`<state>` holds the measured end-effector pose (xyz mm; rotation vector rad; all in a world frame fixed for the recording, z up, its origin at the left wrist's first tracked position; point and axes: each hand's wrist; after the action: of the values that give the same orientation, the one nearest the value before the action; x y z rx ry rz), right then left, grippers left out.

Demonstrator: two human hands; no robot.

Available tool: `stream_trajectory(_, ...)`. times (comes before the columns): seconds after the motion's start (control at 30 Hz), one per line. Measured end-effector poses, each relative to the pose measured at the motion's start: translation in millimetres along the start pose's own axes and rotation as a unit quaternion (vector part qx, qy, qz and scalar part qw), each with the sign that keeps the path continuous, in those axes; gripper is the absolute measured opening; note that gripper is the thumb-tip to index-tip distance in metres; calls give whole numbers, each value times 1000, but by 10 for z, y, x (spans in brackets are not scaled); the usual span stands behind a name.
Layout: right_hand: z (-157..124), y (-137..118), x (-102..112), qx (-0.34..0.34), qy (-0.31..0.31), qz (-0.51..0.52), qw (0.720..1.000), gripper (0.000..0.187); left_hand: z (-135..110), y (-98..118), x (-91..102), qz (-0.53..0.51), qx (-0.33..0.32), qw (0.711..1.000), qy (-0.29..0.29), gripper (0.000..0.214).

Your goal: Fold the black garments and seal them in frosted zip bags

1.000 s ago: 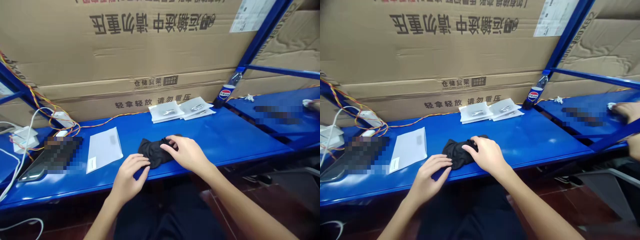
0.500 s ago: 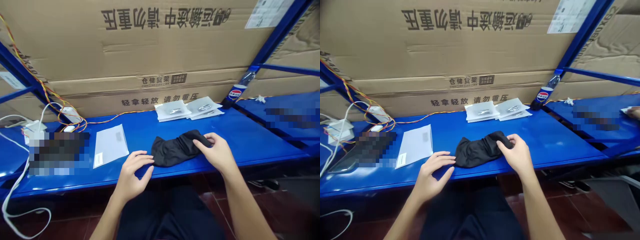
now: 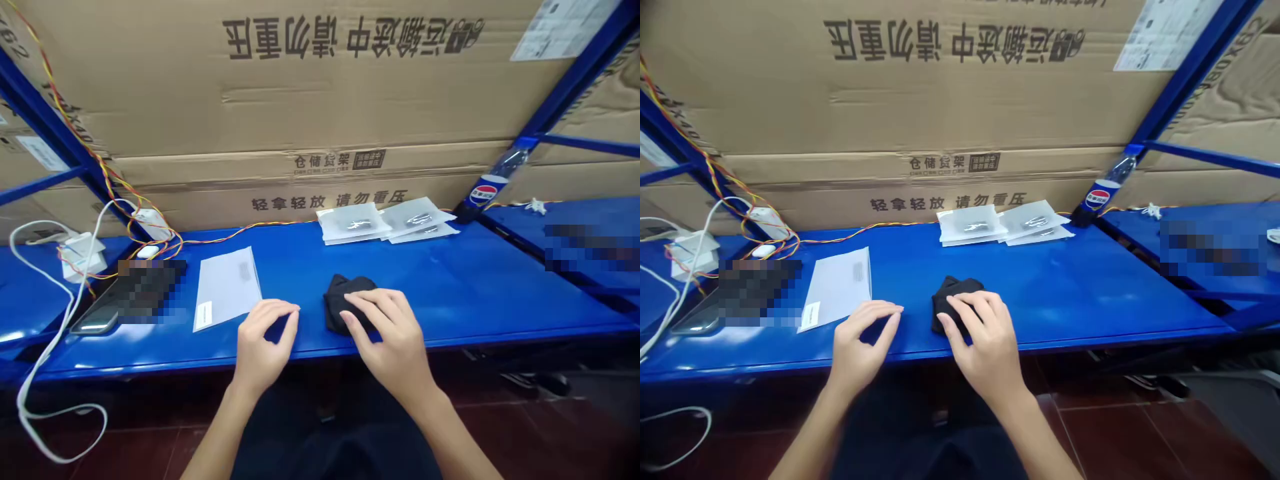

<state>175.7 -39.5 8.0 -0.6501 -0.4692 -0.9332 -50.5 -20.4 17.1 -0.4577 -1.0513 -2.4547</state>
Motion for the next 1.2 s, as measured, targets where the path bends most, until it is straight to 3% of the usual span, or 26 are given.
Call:
stream_trajectory(0.1, 4, 77, -15, 33, -49, -47, 997, 56, 169, -161, 89, 164, 70, 984, 24, 25)
stream_trajectory(0.23, -95, 89, -48, 85, -158, -74, 981, 94, 507, -454, 190, 373, 203, 905, -36, 57)
stream_trajectory(0.3, -181, 118, -18, 94, -172, -63, 979, 88, 615, -530, 215, 400, 219, 886, -82, 48)
stream_trajectory(0.37, -273, 186, 54, 110, -178, -28, 977, 69, 645, -517, 235, 396, 212, 886, -117, 37)
stream_trajectory(0.43, -353, 272, 150, 106, -181, 41, 977, 70, 608, -425, 258, 393, 203, 885, -147, 34)
stream_trajectory(0.5, -394, 337, 242, 18, -164, 134, 977, 66, 536, -286, 280, 384, 176, 889, -179, 43)
stream_trajectory(0.57, -366, 354, 307, -166, -85, 219, 958, 49, 459, -139, 285, 360, 116, 900, -216, 54)
stream_trajectory(0.63, -268, 319, 340, -346, 29, 292, 891, 49, 397, -9, 258, 328, 49, 909, -251, 51)
stream_trajectory(0.67, -204, 282, 346, -401, 74, 329, 852, 56, 375, 45, 231, 316, 27, 912, -261, 46)
stream_trajectory(0.73, -81, 178, 346, -441, 124, 390, 799, 65, 346, 134, 155, 303, 3, 914, -270, 38)
stream_trajectory(0.8, -4, 49, 328, -433, 157, 376, 804, 68, 337, 203, 68, 290, -20, 918, -270, 43)
stream_trajectory(0.87, 13, -71, 293, -378, 210, 266, 861, 61, 343, 269, -11, 256, -48, 928, -268, 56)
stream_trajectory(0.9, 5, -114, 269, -307, 229, 205, 901, 53, 352, 301, -43, 227, -59, 935, -267, 61)
stream_trajectory(0.97, -19, -151, 209, -91, 215, 119, 965, 44, 373, 361, -91, 146, -64, 953, -258, 63)
stream_trajectory(1.03, -37, -116, 134, 111, 152, 91, 978, 50, 389, 388, -123, 56, -59, 965, -247, 57)
stream_trajectory(1.07, -42, -77, 92, 168, 121, 85, 975, 53, 392, 382, -135, 20, -57, 968, -244, 55)
stream_trajectory(1.2, -51, 122, -69, 228, 47, 55, 971, 49, 341, 232, -178, -38, -32, 973, -226, 72)
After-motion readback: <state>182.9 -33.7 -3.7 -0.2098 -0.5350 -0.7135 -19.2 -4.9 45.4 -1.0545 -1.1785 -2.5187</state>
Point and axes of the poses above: each hand's wrist, its own z-axis towards the middle knuckle, its own x-axis out of the back of the hand, y = z × x, and after that the axes turned 7 degrees about -z, right-handed
